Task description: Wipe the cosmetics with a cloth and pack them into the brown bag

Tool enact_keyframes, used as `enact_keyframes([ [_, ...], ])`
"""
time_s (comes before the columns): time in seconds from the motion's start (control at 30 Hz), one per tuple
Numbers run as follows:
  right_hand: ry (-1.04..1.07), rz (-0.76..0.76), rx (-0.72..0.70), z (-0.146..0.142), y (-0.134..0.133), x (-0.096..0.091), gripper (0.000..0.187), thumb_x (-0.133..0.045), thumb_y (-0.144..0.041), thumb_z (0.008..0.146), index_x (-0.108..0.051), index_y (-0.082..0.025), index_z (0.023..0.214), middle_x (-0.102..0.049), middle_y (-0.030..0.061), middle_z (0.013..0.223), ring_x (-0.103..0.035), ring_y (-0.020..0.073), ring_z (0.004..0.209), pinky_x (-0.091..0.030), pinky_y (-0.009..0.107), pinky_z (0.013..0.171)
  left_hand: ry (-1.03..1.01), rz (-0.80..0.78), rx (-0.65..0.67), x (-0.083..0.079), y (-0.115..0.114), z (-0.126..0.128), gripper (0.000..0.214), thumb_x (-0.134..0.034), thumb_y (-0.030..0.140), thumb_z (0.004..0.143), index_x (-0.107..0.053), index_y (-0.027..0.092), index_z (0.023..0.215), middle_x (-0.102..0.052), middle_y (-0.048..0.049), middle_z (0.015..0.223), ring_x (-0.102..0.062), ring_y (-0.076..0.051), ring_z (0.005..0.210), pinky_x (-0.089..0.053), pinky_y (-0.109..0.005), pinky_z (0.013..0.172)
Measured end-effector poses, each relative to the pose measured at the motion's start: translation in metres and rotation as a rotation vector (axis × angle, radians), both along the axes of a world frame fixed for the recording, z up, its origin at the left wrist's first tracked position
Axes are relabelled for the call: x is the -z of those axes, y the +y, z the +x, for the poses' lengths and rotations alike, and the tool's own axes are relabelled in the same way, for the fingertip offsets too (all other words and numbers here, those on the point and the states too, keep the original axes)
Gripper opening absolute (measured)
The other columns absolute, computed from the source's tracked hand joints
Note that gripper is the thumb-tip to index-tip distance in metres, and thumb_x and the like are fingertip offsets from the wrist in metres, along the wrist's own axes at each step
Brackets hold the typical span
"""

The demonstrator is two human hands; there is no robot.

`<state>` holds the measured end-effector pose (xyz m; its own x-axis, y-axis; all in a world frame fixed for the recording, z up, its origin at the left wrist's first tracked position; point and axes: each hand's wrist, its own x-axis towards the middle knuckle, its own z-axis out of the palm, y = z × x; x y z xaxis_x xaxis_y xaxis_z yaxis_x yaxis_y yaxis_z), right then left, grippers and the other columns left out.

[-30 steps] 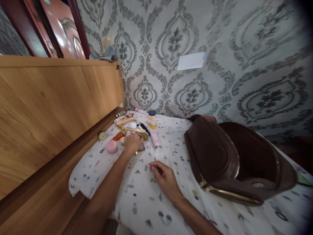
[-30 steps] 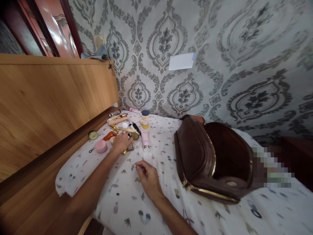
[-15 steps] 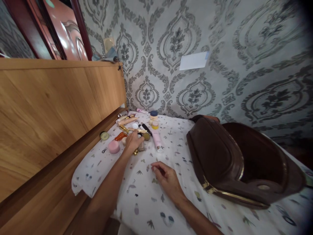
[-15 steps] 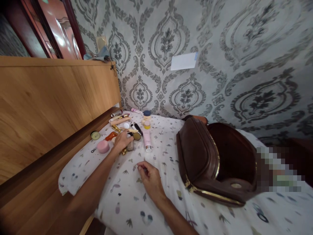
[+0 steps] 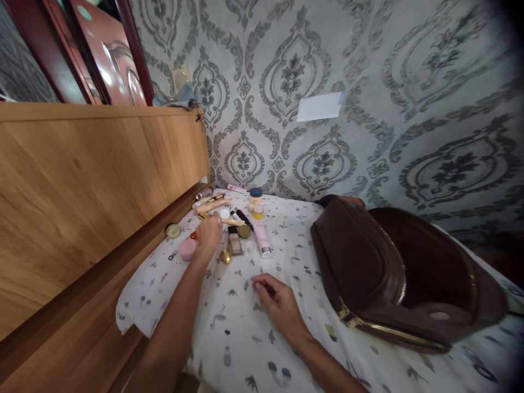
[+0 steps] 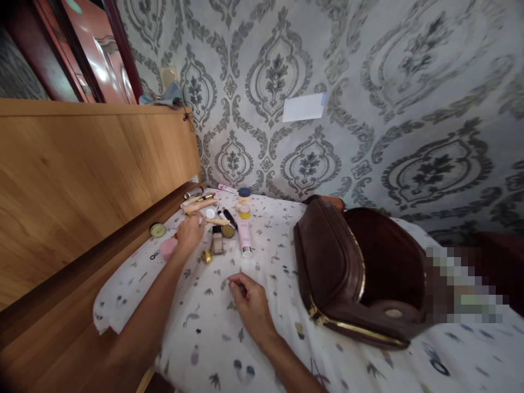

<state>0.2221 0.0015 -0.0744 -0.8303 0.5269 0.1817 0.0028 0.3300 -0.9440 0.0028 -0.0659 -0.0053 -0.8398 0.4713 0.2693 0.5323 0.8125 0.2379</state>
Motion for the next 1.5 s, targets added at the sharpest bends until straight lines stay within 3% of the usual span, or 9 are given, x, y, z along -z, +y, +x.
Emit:
enact_keyframes([
  [0.1, 0.019, 0.006, 0.008, 0.0, 0.0, 0.001, 0.027, -0.054, -0.039, 0.085, -0.07, -0.016, 0.083, -0.063, 0.0023, 0.068, -0.051, 0.0141, 0.057, -0.039, 0.025, 0.052, 0.023, -0.04, -0.081, -0.004, -0.015, -0.013, 0.034, -0.04, 0.019, 0.094, -0.064, 0.015, 0.117, -0.067, -0.0188, 0.114, -0.066, -0.034, 0.1, -0.048, -0.042, 0.08],
  [0.23, 0.023, -0.006, 0.024, 0.0, 0.001, 0.003, 0.025, -0.056, -0.037, 0.085, -0.071, -0.017, 0.084, -0.063, 0.002, 0.067, -0.052, 0.0144, 0.057, -0.04, 0.025, 0.053, 0.022, -0.096, -0.098, -0.001, -0.023, -0.02, 0.03, -0.048, 0.024, 0.09, -0.07, 0.013, 0.108, -0.064, -0.0208, 0.118, -0.062, -0.036, 0.106, -0.049, -0.044, 0.081],
  [0.37, 0.02, -0.001, 0.021, 0.0, 0.0, 0.003, 0.025, -0.054, -0.036, 0.085, -0.071, -0.017, 0.087, -0.064, 0.0025, 0.069, -0.053, 0.0149, 0.059, -0.04, 0.025, 0.054, -0.001, -0.13, -0.089, 0.003, -0.023, -0.022, 0.033, -0.051, 0.03, 0.088, -0.07, 0.016, 0.111, -0.066, -0.0194, 0.118, -0.057, -0.037, 0.115, -0.049, -0.045, 0.086],
  [0.57, 0.007, -0.007, 0.011, 0.0, 0.0, 0.001, 0.026, -0.052, -0.036, 0.086, -0.07, -0.017, 0.086, -0.063, 0.0025, 0.07, -0.052, 0.0149, 0.059, -0.039, 0.025, 0.054, -0.066, -0.143, -0.121, 0.005, -0.022, -0.032, 0.035, -0.051, 0.031, 0.087, -0.068, 0.02, 0.115, -0.069, -0.0167, 0.116, -0.06, -0.035, 0.113, -0.049, -0.043, 0.084],
  [0.87, 0.001, -0.005, 0.003, 0.0, 0.0, -0.004, 0.026, -0.051, -0.036, 0.086, -0.069, -0.017, 0.084, -0.064, 0.0025, 0.071, -0.054, 0.0154, 0.062, -0.041, 0.026, 0.058, -0.092, -0.126, -0.151, 0.007, -0.02, -0.033, 0.034, -0.052, 0.033, 0.087, -0.071, 0.014, 0.107, -0.063, -0.0203, 0.124, -0.056, -0.035, 0.119, -0.048, -0.041, 0.087],
  [1.03, -0.012, 0.007, -0.001, 0.001, -0.001, -0.005, 0.029, -0.05, -0.038, 0.086, -0.069, -0.016, 0.084, -0.064, 0.0027, 0.07, -0.053, 0.0153, 0.061, -0.041, 0.026, 0.058, -0.125, -0.078, -0.129, 0.011, -0.02, -0.035, 0.029, -0.054, 0.032, 0.087, -0.071, 0.013, 0.103, -0.068, -0.0211, 0.113, -0.062, -0.035, 0.11, -0.047, -0.041, 0.085],
  [1.17, 0.001, 0.021, 0.006, 0.001, 0.0, -0.002, 0.028, -0.051, -0.038, 0.085, -0.069, -0.017, 0.084, -0.064, 0.0029, 0.069, -0.054, 0.0161, 0.06, -0.041, 0.027, 0.058, -0.142, 0.03, -0.117, 0.01, -0.021, -0.033, 0.027, -0.055, 0.031, 0.087, -0.069, 0.013, 0.102, -0.07, -0.0213, 0.11, -0.064, -0.036, 0.108, -0.046, -0.042, 0.086],
  [1.3, 0.017, 0.03, 0.015, 0.0, 0.001, -0.002, 0.027, -0.052, -0.038, 0.085, -0.069, -0.017, 0.082, -0.062, 0.0022, 0.066, -0.052, 0.0163, 0.059, -0.04, 0.027, 0.057, -0.118, 0.262, -0.093, 0.001, -0.021, -0.028, 0.033, -0.051, 0.034, 0.091, -0.064, 0.012, 0.113, -0.067, -0.0233, 0.117, -0.06, -0.038, 0.115, -0.043, -0.046, 0.092],
  [1.5, 0.035, -0.049, 0.014, 0.001, 0.002, -0.002, 0.026, -0.056, -0.04, 0.084, -0.07, -0.018, 0.085, -0.061, 0.0018, 0.067, -0.052, 0.0162, 0.059, -0.04, 0.026, 0.053, -0.255, 0.744, 0.155, -0.011, -0.012, -0.026, 0.032, -0.048, 0.037, 0.092, -0.064, 0.016, 0.11, -0.069, -0.0109, 0.118, -0.06, -0.025, 0.116, -0.042, -0.036, 0.1],
])
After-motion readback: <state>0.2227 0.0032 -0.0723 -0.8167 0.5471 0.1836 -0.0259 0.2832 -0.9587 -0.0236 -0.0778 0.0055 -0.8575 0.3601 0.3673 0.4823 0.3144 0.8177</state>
